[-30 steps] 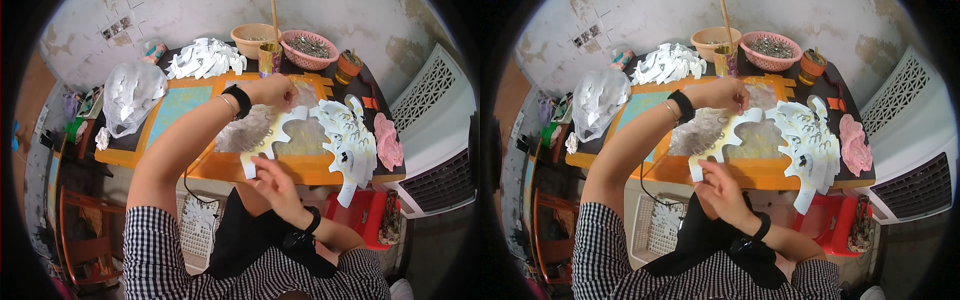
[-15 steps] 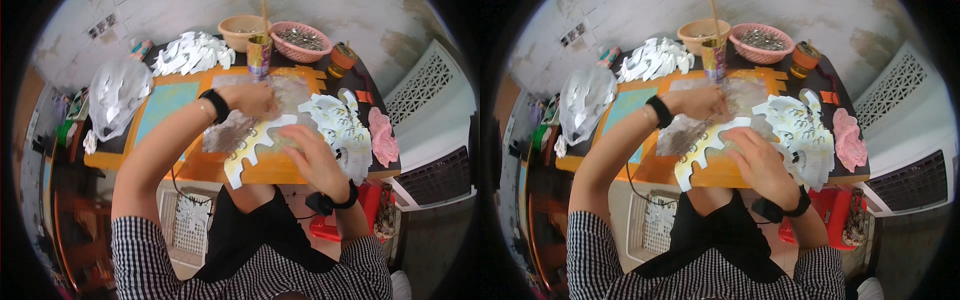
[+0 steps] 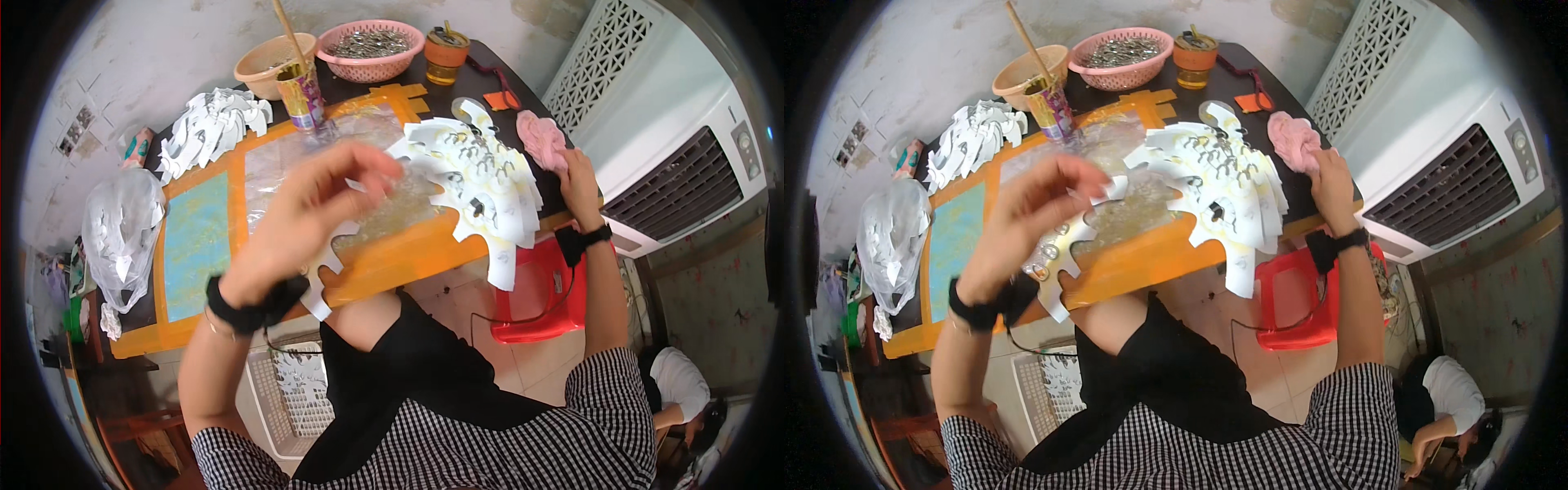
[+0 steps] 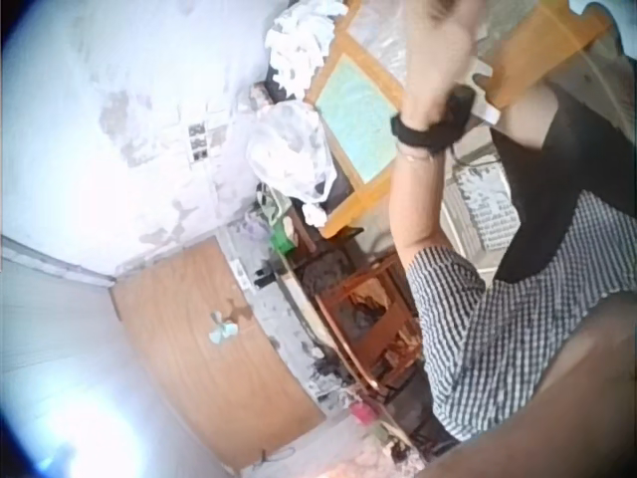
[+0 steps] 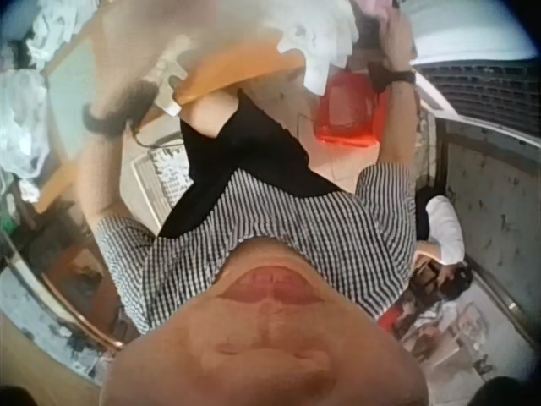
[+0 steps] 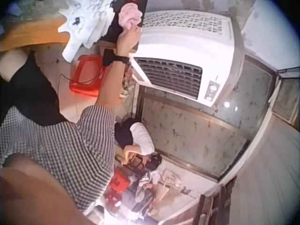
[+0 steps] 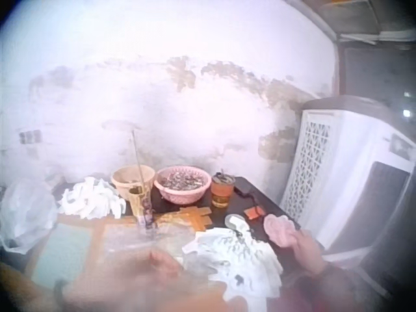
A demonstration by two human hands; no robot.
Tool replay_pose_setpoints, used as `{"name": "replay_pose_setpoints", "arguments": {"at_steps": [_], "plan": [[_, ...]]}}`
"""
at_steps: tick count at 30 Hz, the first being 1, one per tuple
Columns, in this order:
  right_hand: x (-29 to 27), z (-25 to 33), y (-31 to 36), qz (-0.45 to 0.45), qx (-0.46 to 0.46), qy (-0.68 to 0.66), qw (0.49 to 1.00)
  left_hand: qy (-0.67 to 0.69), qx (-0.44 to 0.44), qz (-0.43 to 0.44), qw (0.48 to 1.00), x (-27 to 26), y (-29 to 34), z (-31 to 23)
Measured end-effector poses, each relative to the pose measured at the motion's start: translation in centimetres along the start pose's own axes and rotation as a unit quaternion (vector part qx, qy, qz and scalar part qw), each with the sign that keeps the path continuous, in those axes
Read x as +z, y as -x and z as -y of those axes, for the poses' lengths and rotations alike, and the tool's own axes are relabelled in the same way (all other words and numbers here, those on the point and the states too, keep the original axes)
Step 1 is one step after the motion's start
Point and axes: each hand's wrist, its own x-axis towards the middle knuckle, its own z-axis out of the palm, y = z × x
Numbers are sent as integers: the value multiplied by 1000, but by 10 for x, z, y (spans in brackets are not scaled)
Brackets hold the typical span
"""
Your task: Manually attaching metal eyelets or hooks to pre-cut white shoe material pieces.
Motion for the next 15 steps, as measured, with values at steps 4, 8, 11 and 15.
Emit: {"name": "replay_pose_setpoints", "arguments": {"at_steps": [4, 8, 11, 15], "plan": [[-29, -12, -2, -94, 253, -169, 948, 112, -114, 130, 979, 78, 43, 15], [-115, 72, 41, -139, 342, -578, 728, 136, -114, 185, 967, 157, 52, 71], [-98, 81, 128, -33, 442, -515, 734, 132, -98, 114, 980, 215, 26, 104], [-114, 170, 165, 42, 429, -629, 647, 39, -139, 117, 983, 246, 4, 121]]}}
